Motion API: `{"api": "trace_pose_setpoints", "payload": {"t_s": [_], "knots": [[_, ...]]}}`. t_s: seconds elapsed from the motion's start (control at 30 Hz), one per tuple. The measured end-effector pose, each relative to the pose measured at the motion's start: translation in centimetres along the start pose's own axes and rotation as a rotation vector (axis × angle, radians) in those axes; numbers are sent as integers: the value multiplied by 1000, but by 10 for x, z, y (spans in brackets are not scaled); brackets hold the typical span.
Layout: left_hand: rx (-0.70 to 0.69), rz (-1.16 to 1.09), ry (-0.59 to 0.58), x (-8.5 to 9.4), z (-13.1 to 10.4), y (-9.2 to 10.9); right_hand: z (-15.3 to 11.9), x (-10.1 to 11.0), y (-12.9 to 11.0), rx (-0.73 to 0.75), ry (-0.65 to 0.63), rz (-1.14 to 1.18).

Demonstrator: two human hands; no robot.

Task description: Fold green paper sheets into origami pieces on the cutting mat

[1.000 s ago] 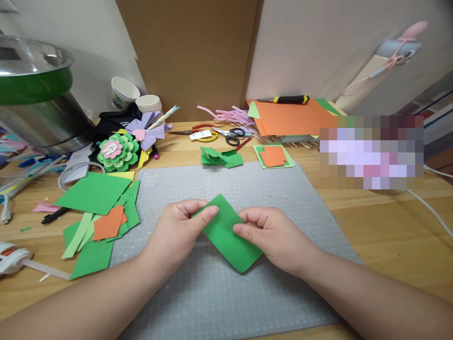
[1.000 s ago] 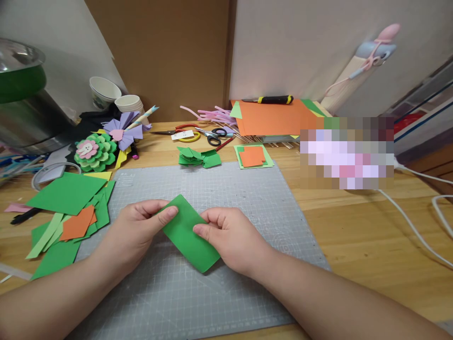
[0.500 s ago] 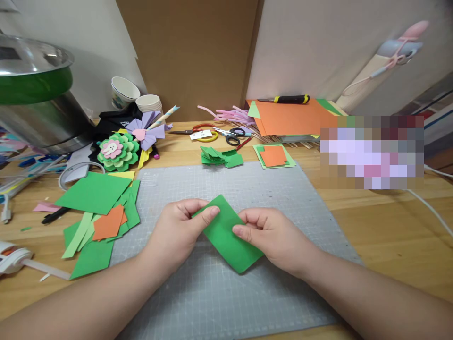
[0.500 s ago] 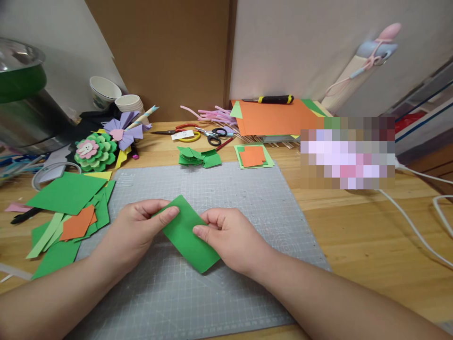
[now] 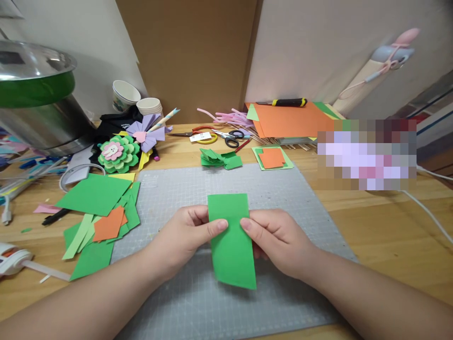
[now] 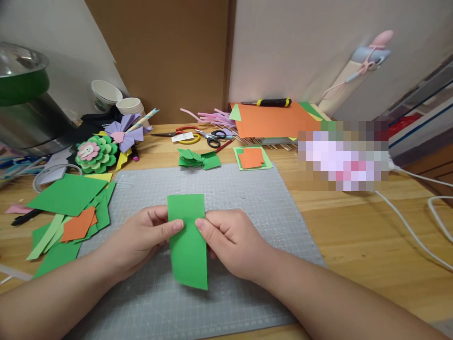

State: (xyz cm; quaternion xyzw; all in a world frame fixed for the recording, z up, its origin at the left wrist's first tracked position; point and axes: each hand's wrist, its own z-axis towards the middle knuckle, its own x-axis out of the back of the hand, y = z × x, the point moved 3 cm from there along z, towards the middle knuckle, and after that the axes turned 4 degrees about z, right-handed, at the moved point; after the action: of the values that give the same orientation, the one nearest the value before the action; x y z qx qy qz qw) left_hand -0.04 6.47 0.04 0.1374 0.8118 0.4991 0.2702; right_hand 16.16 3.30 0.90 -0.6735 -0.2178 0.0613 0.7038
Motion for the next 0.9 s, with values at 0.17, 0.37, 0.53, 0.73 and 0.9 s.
{"api": "trace_pose_setpoints", "payload": {"t_s": [0.17, 0.37, 0.53, 0.73, 0.9], "knots": [[-73, -85, 108, 7, 0, 8, 1, 4, -1, 49, 34, -132], [-35, -112, 65, 10, -2, 10, 0, 1, -3, 90, -51, -63], [-71, 59, -53, 6, -3, 8, 0, 0, -2, 88, -120, 0], [-145, -61, 75, 7, -3, 10, 1, 1, -4, 114, -122, -52], [-107, -184, 137, 4, -5, 12, 0, 1, -4, 81, -140, -89]]}}
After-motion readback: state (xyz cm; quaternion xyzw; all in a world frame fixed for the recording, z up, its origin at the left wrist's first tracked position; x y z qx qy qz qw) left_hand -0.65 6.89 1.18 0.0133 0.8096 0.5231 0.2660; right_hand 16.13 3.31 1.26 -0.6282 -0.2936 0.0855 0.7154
